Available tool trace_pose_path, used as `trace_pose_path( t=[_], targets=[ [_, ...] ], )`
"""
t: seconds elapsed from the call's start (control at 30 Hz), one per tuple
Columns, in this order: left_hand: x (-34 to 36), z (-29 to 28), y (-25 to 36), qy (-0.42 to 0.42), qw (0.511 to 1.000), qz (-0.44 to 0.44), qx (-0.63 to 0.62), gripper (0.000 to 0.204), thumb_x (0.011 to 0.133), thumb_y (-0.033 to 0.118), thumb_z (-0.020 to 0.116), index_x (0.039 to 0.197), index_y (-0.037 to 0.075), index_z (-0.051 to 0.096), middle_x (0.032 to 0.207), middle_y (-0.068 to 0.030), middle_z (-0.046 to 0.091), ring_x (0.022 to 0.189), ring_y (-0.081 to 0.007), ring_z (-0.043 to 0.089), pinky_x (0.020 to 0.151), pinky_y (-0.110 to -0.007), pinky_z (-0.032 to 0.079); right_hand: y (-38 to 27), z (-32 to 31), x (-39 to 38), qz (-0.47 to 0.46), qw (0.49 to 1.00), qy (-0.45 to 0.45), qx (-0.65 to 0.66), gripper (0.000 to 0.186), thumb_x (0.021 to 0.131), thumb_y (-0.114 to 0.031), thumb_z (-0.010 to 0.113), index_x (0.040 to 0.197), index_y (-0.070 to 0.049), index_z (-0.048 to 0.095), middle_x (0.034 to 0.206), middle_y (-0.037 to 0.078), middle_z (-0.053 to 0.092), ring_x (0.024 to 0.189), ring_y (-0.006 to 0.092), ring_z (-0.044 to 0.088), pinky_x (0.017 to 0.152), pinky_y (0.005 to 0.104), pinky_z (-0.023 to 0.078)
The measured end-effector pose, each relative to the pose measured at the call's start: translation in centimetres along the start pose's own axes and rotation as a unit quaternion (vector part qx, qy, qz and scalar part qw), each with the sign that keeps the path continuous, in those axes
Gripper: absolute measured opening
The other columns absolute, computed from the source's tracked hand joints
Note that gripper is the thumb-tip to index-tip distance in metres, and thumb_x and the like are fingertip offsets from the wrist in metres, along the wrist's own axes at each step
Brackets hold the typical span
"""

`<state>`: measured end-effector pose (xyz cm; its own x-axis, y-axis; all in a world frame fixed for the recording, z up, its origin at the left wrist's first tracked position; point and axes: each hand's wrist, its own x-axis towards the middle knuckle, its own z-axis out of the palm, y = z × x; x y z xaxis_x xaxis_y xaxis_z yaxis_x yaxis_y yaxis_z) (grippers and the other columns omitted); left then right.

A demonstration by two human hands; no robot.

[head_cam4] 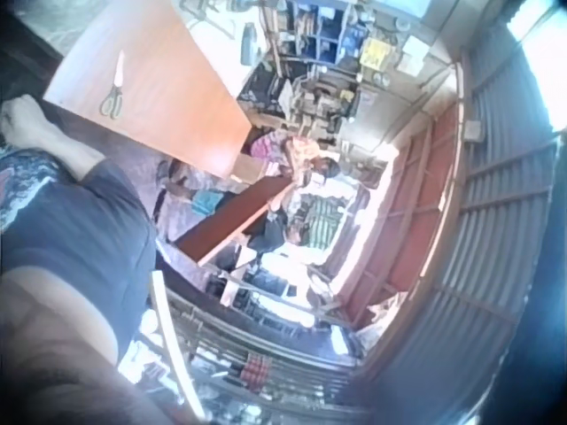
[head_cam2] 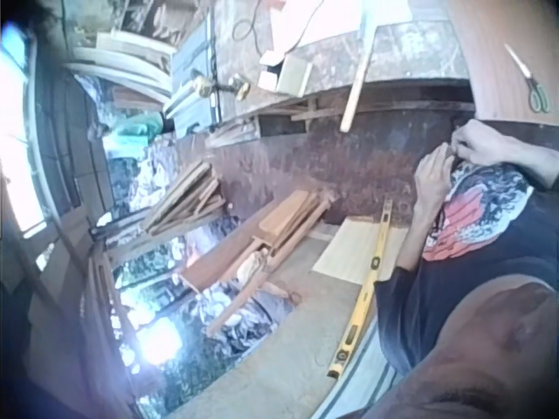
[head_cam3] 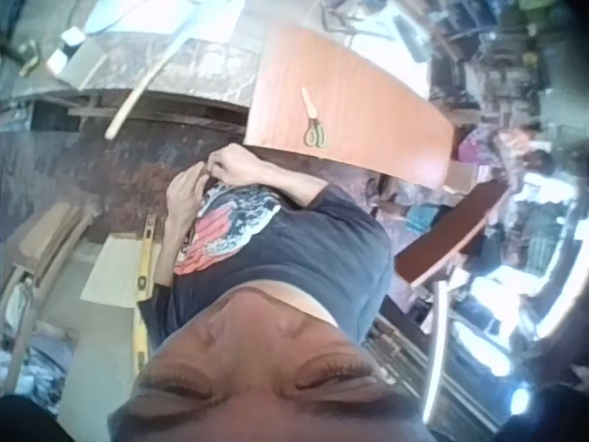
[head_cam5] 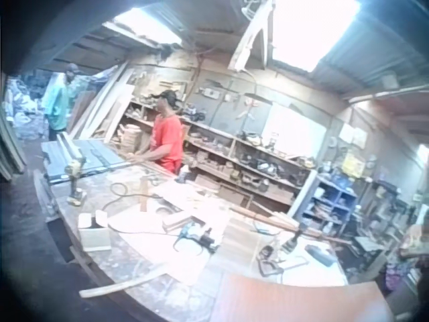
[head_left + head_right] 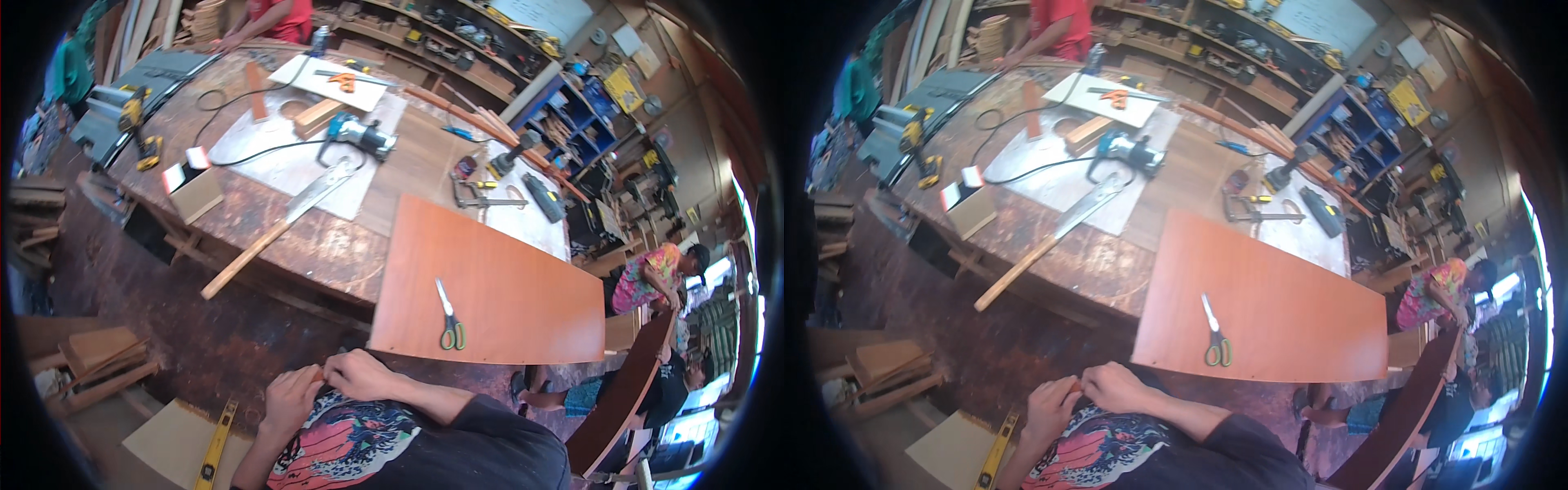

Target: The person applies edge banding to a wooden panel by trimming a wood strip with scissors, applying adhesive from a bottle to the edge, heating it with a heat gun, and pressing the strip into place by hand.

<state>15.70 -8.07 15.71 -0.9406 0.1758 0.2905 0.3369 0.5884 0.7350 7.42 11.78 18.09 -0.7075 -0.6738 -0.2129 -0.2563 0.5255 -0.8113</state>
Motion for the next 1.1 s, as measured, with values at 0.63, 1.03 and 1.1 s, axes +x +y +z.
trace_pose_path(
  t=[0.63, 1.03, 1.1],
  targets=[
    [0.4, 9.4, 5.7, 0.221, 0.813, -0.467, -0.27, 0.044, 0.106, 0.008, 0.062, 0.147, -0.005, 0.053, 0.128, -0.017, 0.068, 0.116, -0.0213, 0.066, 0.098, -0.031, 0.055, 33.7, -42.8, 14.8, 0.173, 0.714, 0.639, -0.229, 0.084, 0.075, -0.029, 0.083, 0.144, 0.003, 0.046, 0.135, 0.03, 0.058, 0.127, 0.0467, 0.056, 0.109, 0.0515, 0.044],
    [-2.4, 8.3, -1.4, 0.304, 0.756, -0.451, -0.364, 0.036, 0.108, 0.017, 0.06, 0.139, 0.0, 0.056, 0.108, -0.0123, 0.069, 0.086, -0.0188, 0.073, 0.08, -0.031, 0.061, 15.6, -38.7, 12.0, -0.112, 0.862, 0.473, -0.145, 0.06, 0.074, -0.017, 0.082, 0.124, 0.003, 0.056, 0.112, 0.018, 0.062, 0.103, 0.0319, 0.066, 0.089, 0.0432, 0.054],
    [-2.2, 7.1, -2.4, 0.292, 0.744, -0.427, -0.424, 0.026, 0.108, 0.013, 0.058, 0.131, 0.002, 0.056, 0.105, -0.0118, 0.068, 0.083, -0.0197, 0.074, 0.079, -0.032, 0.061, 10.8, -34.5, 11.0, -0.094, 0.919, 0.382, -0.019, 0.06, 0.076, -0.016, 0.084, 0.125, 0.001, 0.055, 0.114, 0.017, 0.063, 0.105, 0.0294, 0.066, 0.089, 0.0429, 0.054]
  ],
)
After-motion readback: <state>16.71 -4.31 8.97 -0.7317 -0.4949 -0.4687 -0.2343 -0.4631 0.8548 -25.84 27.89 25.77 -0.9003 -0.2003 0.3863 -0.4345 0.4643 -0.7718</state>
